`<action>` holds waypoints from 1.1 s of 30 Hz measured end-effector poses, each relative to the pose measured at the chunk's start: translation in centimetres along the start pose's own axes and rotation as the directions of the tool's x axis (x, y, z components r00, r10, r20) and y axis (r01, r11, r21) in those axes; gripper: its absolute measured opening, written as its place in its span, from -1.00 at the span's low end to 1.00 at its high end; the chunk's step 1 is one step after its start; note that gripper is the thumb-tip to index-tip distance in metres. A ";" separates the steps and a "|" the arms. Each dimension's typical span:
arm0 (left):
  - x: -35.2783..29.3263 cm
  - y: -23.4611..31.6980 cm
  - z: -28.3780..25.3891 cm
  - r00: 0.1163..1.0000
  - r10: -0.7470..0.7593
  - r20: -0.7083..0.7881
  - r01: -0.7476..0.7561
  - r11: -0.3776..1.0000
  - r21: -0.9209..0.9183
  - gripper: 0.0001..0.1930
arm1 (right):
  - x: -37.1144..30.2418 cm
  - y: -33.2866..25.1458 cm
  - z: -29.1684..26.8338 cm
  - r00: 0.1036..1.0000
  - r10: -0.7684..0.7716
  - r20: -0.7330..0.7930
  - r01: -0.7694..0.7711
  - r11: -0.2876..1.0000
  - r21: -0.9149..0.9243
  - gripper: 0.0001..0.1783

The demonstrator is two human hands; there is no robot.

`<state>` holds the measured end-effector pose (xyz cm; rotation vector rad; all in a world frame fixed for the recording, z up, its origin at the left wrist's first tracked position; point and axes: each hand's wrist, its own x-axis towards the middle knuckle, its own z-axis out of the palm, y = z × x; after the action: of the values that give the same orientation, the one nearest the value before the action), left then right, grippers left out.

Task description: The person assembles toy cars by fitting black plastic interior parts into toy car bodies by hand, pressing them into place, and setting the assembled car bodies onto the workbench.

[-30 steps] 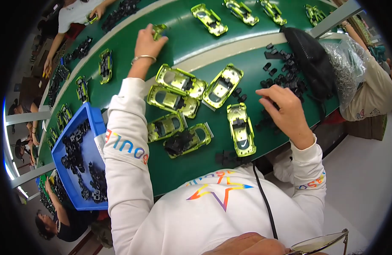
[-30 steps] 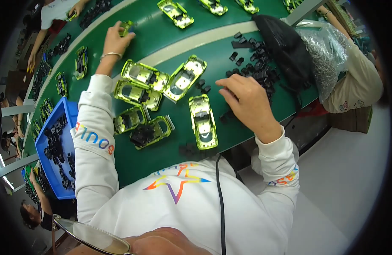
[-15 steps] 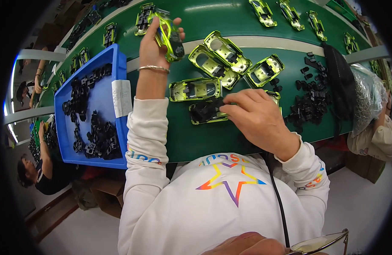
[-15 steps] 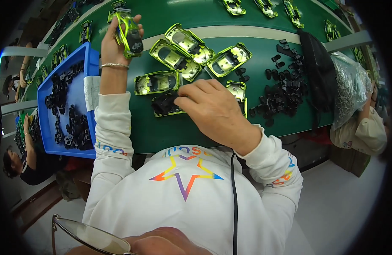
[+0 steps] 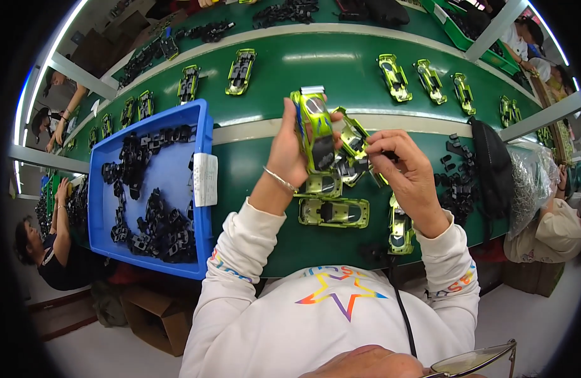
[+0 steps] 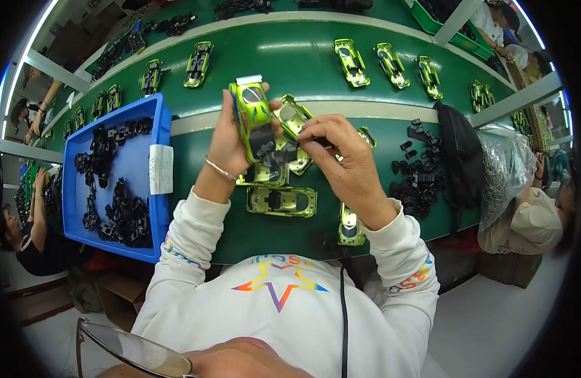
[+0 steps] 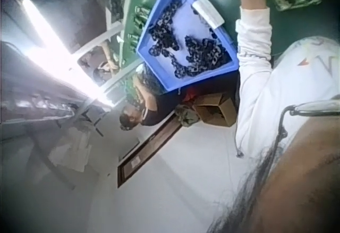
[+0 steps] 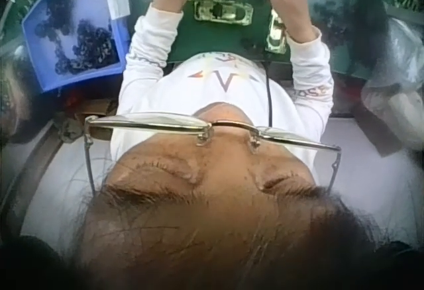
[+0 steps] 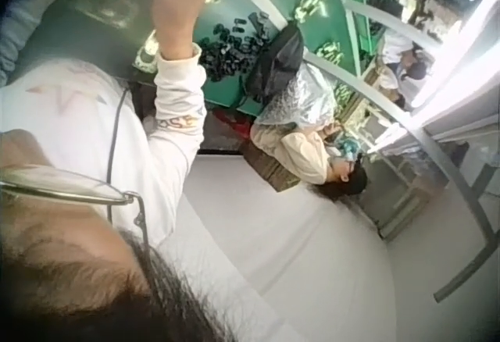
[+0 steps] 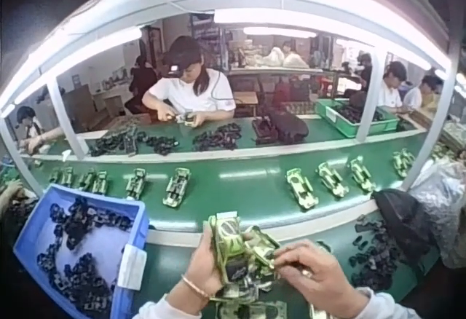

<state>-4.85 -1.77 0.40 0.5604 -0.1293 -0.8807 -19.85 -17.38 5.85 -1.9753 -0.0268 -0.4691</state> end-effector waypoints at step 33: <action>-1.6 -4.6 3.5 0.962 0.265 0.060 -0.235 0.701 0.673 -0.64 | -0.8 2.2 -0.3 0.812 0.573 0.107 -0.510 0.610 0.606 -0.58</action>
<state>-10.22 -4.32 1.16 1.2197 -0.4949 -0.5284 -20.23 -18.46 3.81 -1.2117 0.4349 -0.1145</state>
